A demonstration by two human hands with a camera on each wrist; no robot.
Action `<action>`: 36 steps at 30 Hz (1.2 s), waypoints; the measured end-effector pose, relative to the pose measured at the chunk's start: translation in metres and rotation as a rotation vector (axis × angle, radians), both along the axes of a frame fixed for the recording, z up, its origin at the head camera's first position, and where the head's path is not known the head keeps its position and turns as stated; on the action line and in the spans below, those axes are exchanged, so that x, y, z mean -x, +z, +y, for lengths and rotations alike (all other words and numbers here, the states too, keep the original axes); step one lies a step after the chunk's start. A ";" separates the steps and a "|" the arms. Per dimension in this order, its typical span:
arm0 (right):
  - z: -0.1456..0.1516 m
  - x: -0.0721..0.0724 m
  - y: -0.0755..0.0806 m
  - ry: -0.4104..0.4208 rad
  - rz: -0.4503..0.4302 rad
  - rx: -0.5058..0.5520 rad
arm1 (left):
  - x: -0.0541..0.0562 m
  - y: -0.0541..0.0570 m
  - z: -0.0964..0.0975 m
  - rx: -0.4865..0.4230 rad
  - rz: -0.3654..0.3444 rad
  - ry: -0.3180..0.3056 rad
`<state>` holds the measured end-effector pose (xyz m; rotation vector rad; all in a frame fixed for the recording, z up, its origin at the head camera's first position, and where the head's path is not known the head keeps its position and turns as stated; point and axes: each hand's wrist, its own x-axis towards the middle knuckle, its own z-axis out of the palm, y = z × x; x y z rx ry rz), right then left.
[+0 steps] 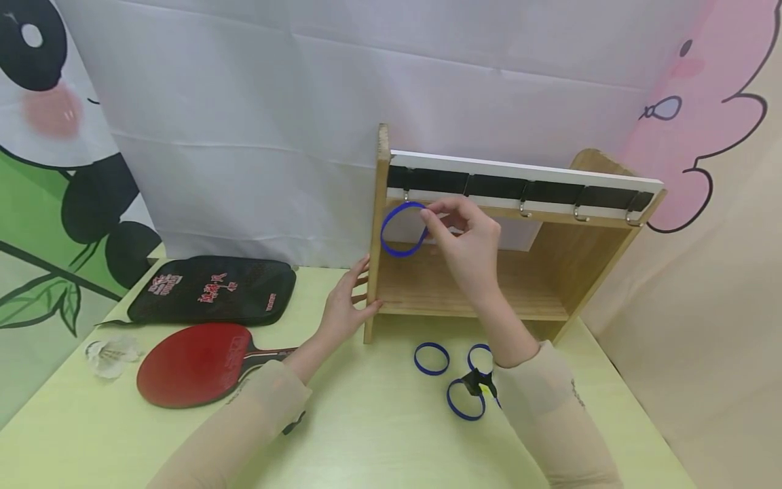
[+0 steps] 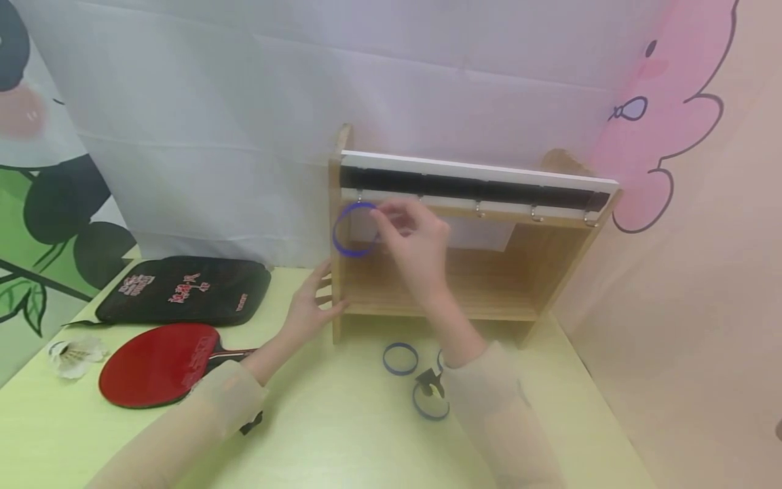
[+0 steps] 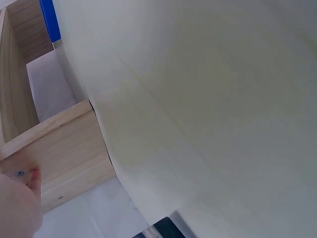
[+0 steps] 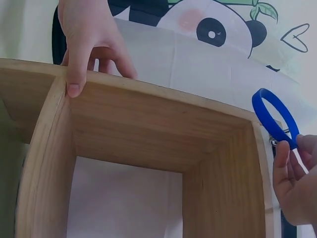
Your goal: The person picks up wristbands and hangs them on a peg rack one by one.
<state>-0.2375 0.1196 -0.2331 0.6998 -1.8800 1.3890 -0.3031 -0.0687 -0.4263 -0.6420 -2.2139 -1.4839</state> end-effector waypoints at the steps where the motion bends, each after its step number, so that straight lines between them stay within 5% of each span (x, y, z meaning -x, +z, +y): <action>1: -0.003 -0.002 0.002 0.001 0.001 0.001 | 0.000 0.000 0.000 -0.001 0.003 -0.002; 5: -0.010 -0.002 0.006 -0.019 0.032 -0.011 | 0.001 -0.001 -0.001 0.001 0.013 0.002; 15: -0.009 0.027 -0.016 -0.096 0.084 -0.074 | -0.001 0.000 -0.001 -0.001 -0.003 0.003; 28: 0.009 0.011 -0.028 -0.100 0.058 -0.115 | 0.000 -0.001 -0.002 0.011 0.010 0.011; 36: 0.035 0.001 -0.045 -0.094 0.031 -0.228 | 0.000 0.000 0.000 0.005 0.023 -0.002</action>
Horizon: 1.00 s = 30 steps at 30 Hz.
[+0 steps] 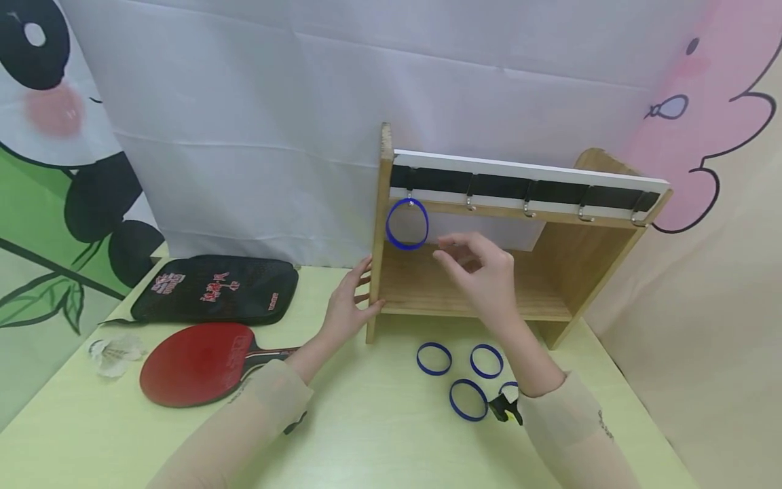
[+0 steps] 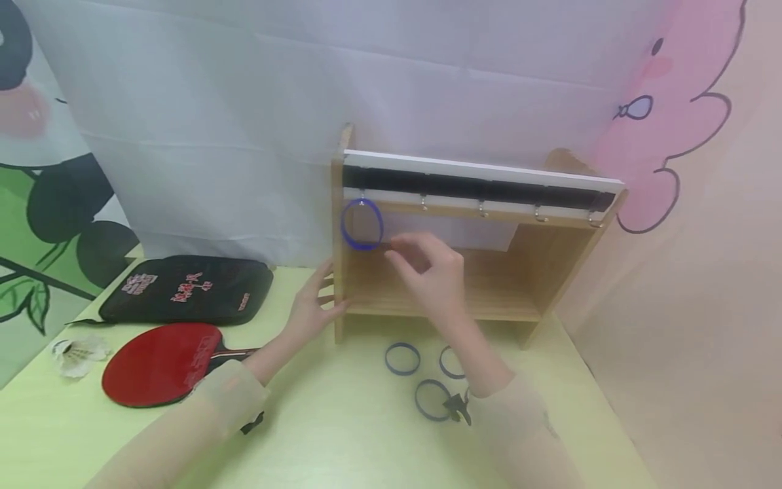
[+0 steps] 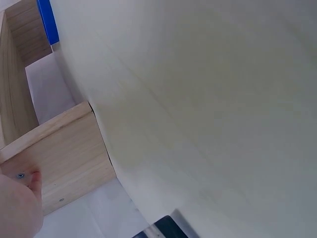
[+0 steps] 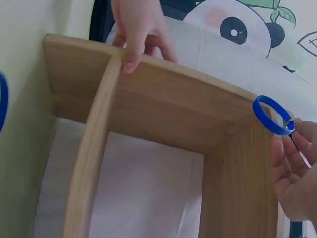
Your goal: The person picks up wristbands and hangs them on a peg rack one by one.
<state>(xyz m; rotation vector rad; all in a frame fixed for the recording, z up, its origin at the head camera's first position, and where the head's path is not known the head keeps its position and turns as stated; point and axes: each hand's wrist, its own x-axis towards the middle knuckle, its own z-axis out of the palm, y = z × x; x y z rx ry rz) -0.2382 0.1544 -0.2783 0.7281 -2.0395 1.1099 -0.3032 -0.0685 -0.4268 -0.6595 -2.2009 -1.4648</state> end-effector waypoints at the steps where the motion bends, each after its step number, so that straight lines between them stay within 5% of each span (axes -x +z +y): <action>1: 0.004 -0.001 -0.002 0.002 -0.014 -0.017 | 0.000 0.000 0.000 -0.001 0.002 -0.002; 10: 0.037 -0.005 -0.030 0.017 -0.148 -0.220 | -0.001 0.001 0.002 -0.010 0.004 -0.003; 21: 0.073 -0.003 -0.092 0.171 -0.186 -0.450 | -0.002 0.003 0.002 -0.010 -0.019 -0.004; 30: 0.093 -0.005 -0.118 0.213 -0.421 -0.676 | -0.003 0.003 0.001 -0.003 -0.031 0.008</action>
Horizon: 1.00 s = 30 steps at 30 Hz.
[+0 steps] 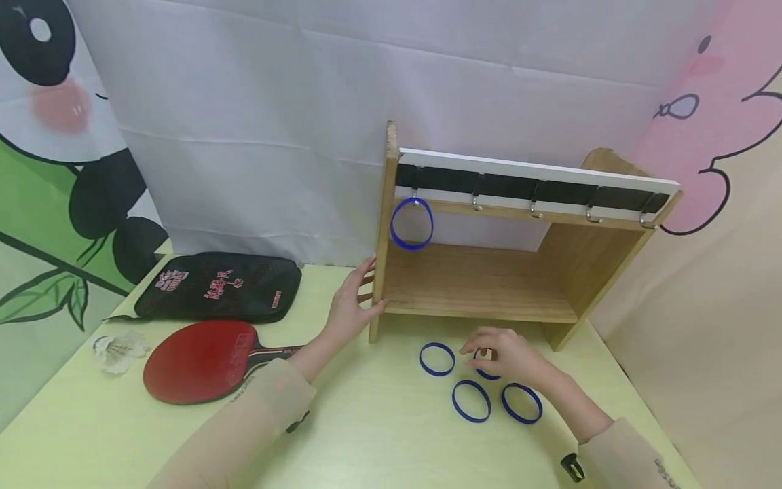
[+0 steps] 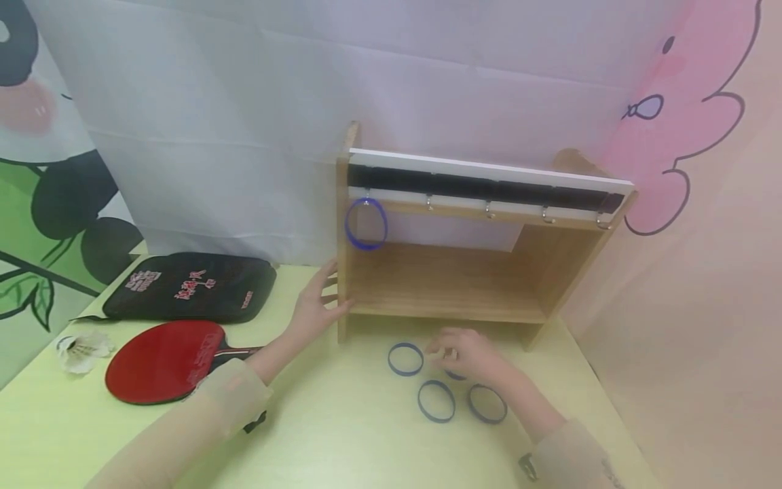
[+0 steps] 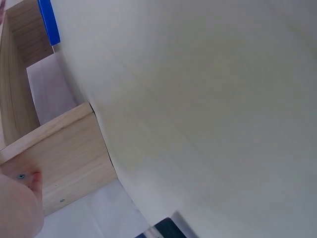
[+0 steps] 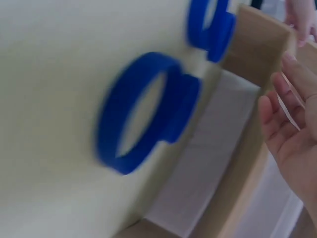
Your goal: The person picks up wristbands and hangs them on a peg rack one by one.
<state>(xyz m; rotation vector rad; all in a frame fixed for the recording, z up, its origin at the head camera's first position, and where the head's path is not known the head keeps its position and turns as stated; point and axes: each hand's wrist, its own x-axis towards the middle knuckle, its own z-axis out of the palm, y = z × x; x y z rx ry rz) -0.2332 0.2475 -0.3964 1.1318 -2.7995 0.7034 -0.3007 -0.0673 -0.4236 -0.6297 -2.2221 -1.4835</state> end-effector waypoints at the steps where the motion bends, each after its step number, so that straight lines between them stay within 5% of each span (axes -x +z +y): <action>1: 0.003 0.001 -0.004 0.000 -0.023 -0.013 | 0.000 0.000 0.000 0.000 0.001 0.001; 8: 0.017 0.014 -0.038 0.063 -0.051 -0.038 | 0.000 0.003 0.001 -0.005 -0.012 0.000; 14: 0.018 0.019 -0.051 0.092 -0.037 -0.060 | -0.001 0.001 0.000 0.003 -0.017 0.007; 30: 0.004 0.015 -0.043 0.055 -0.166 -0.079 | -0.001 -0.001 0.000 0.009 -0.003 0.005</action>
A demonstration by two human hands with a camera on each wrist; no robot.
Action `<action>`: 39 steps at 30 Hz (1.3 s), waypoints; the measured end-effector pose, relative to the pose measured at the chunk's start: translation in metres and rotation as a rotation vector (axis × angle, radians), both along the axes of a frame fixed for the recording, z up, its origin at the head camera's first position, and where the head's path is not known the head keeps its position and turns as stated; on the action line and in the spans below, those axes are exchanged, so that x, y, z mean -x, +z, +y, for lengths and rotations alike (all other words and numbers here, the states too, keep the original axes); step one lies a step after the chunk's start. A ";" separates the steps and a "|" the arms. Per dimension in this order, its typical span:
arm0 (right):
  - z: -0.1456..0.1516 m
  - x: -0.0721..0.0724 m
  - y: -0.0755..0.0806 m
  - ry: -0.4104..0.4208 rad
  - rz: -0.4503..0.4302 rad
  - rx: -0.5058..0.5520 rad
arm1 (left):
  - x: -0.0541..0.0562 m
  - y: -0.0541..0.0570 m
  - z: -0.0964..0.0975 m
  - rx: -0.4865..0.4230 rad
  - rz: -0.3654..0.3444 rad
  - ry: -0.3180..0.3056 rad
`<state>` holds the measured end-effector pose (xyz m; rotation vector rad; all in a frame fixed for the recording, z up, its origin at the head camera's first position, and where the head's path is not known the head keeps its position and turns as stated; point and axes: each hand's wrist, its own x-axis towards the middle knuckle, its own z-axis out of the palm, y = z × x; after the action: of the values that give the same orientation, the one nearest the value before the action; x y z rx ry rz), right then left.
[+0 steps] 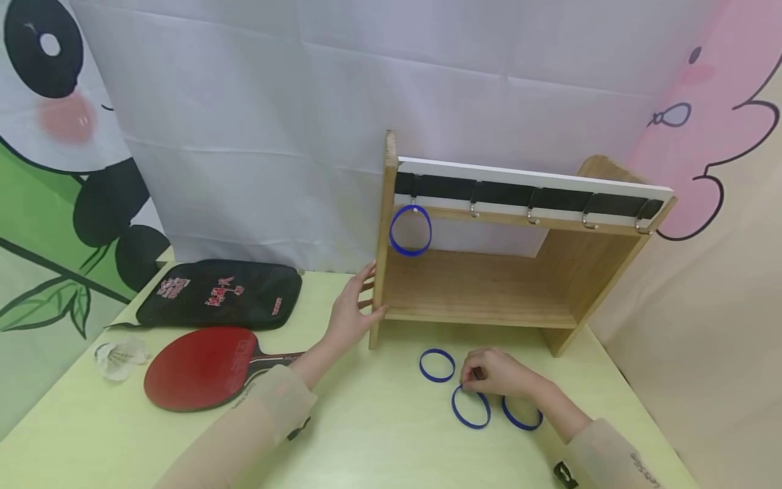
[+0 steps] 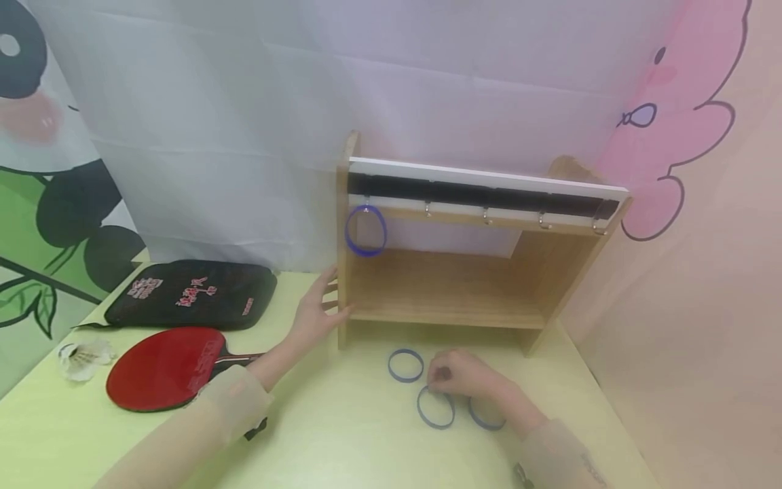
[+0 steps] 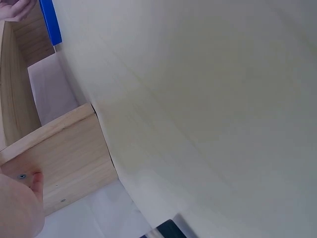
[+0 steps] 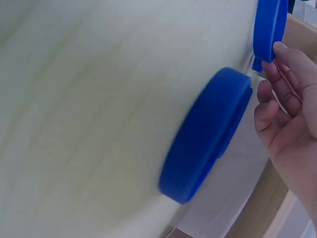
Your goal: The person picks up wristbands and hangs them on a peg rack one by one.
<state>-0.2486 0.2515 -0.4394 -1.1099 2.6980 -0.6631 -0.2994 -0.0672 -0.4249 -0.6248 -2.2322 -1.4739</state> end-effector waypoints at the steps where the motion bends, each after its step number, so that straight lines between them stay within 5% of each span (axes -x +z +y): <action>1: -0.001 -0.001 0.002 0.005 -0.005 0.012 | 0.000 0.000 0.000 0.000 -0.001 -0.001; 8: -0.003 -0.009 0.021 0.034 -0.007 0.091 | 0.000 0.000 0.002 -0.013 -0.014 -0.001; 20: -0.010 -0.023 0.065 -0.034 0.063 0.150 | 0.001 -0.001 0.001 -0.007 -0.011 0.008; 39: -0.016 -0.037 0.135 0.030 0.419 0.420 | 0.003 -0.002 0.001 -0.034 -0.008 0.000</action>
<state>-0.2117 0.2358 -0.3045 -1.5329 2.9526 -1.1458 -0.3024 -0.0657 -0.4266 -0.6098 -2.2078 -1.5136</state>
